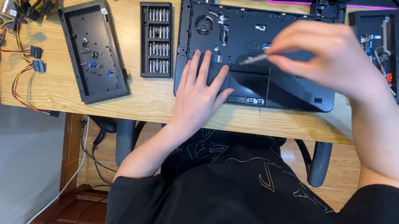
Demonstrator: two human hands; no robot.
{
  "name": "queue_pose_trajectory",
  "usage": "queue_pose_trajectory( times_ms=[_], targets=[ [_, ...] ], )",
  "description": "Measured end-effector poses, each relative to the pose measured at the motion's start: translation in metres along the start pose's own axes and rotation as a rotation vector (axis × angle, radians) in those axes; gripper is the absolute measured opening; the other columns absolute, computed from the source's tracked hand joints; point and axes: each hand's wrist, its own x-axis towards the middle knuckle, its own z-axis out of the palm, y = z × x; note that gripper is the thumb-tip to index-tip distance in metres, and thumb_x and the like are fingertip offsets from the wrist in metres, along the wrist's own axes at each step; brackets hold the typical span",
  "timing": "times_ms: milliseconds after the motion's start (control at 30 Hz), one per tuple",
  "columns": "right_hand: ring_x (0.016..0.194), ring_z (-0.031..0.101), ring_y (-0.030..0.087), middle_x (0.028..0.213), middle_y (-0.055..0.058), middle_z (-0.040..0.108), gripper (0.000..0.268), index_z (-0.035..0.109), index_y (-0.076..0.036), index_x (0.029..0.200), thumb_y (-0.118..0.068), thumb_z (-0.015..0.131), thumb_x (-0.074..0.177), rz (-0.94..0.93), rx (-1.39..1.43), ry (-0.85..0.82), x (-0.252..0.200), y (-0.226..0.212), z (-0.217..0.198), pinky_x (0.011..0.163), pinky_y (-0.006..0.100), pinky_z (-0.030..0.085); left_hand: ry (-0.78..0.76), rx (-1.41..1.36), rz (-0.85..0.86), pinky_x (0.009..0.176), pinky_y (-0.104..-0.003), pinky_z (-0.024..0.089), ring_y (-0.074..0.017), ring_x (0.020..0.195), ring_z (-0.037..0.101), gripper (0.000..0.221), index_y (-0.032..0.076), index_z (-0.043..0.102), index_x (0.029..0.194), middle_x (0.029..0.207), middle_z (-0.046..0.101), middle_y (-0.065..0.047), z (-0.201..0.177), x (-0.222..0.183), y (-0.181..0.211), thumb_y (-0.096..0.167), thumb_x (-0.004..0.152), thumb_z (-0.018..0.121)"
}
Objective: Replacing internal components and reassembling a laptop chassis using a screwdriver.
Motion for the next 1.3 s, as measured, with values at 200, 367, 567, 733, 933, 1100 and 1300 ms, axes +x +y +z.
queue_pose_trajectory(
  times_ms=[200, 367, 567, 733, 933, 1100, 1300],
  targets=[
    [0.096, 0.071, 0.024, 0.104, 0.009, 0.073, 0.016, 0.076, -0.004, 0.11, -0.014, 0.08, 0.099, -0.152, -0.056, -0.101, 0.043, 0.017, 0.027, 0.089, 0.034, 0.057, -0.013, 0.017, -0.009, 0.118, -0.059, 0.039, -0.0487, 0.144, 0.042, 0.049, 0.012, 0.067, 0.136, 0.149, 0.048, -0.03, 0.005, -0.002, -0.003, 0.038, 0.096, 0.078],
    [0.094, 0.071, 0.026, 0.104, 0.01, 0.072, 0.014, 0.076, -0.003, 0.106, -0.015, 0.079, 0.098, -0.197, -0.07, -0.173, 0.054, 0.026, 0.038, 0.083, 0.035, 0.057, -0.01, -0.001, -0.001, 0.118, -0.059, 0.039, -0.0492, 0.143, 0.043, 0.047, 0.01, 0.067, 0.135, 0.149, 0.048, -0.03, 0.004, -0.002, -0.003, 0.035, 0.096, 0.077],
    [0.096, 0.071, 0.026, 0.1, 0.009, 0.072, 0.014, 0.076, -0.004, 0.107, -0.016, 0.08, 0.1, -0.191, -0.114, -0.175, 0.056, 0.025, 0.038, 0.083, 0.035, 0.056, -0.007, -0.009, -0.005, 0.118, -0.059, 0.039, -0.0491, 0.142, 0.044, 0.048, 0.009, 0.067, 0.135, 0.149, 0.048, -0.03, 0.003, -0.002, -0.002, 0.034, 0.095, 0.078],
    [0.092, 0.071, 0.024, 0.1, 0.009, 0.072, 0.014, 0.076, -0.003, 0.103, -0.016, 0.08, 0.1, -0.196, -0.118, -0.182, 0.057, 0.025, 0.037, 0.085, 0.035, 0.056, 0.008, -0.018, -0.007, 0.118, -0.059, 0.039, -0.0487, 0.142, 0.044, 0.048, 0.009, 0.068, 0.134, 0.149, 0.049, -0.03, 0.004, -0.002, -0.003, 0.033, 0.094, 0.08],
    [0.092, 0.071, 0.025, 0.102, 0.009, 0.072, 0.016, 0.077, -0.003, 0.106, -0.017, 0.079, 0.1, -0.179, -0.14, -0.21, 0.062, 0.022, 0.039, 0.083, 0.035, 0.057, 0.022, -0.023, -0.004, 0.118, -0.059, 0.039, -0.0482, 0.142, 0.044, 0.048, 0.009, 0.068, 0.133, 0.148, 0.05, -0.03, 0.004, -0.001, -0.002, 0.033, 0.093, 0.081],
    [0.091, 0.071, 0.028, 0.104, 0.011, 0.072, 0.018, 0.077, -0.003, 0.107, -0.018, 0.078, 0.097, -0.147, -0.152, -0.247, 0.069, 0.015, 0.041, 0.08, 0.037, 0.058, 0.027, -0.03, -0.008, 0.118, -0.059, 0.04, -0.0482, 0.142, 0.045, 0.048, 0.009, 0.069, 0.133, 0.148, 0.05, -0.03, 0.003, -0.001, -0.002, 0.032, 0.093, 0.081],
    [0.09, 0.071, 0.03, 0.103, 0.013, 0.07, 0.017, 0.075, -0.002, 0.106, -0.015, 0.075, 0.095, -0.186, -0.216, -0.291, 0.082, 0.0, 0.042, 0.081, 0.039, 0.058, 0.026, -0.035, -0.003, 0.118, -0.059, 0.04, -0.0485, 0.142, 0.045, 0.048, 0.009, 0.068, 0.132, 0.148, 0.05, -0.03, 0.003, -0.001, -0.002, 0.031, 0.092, 0.081]
  ],
)
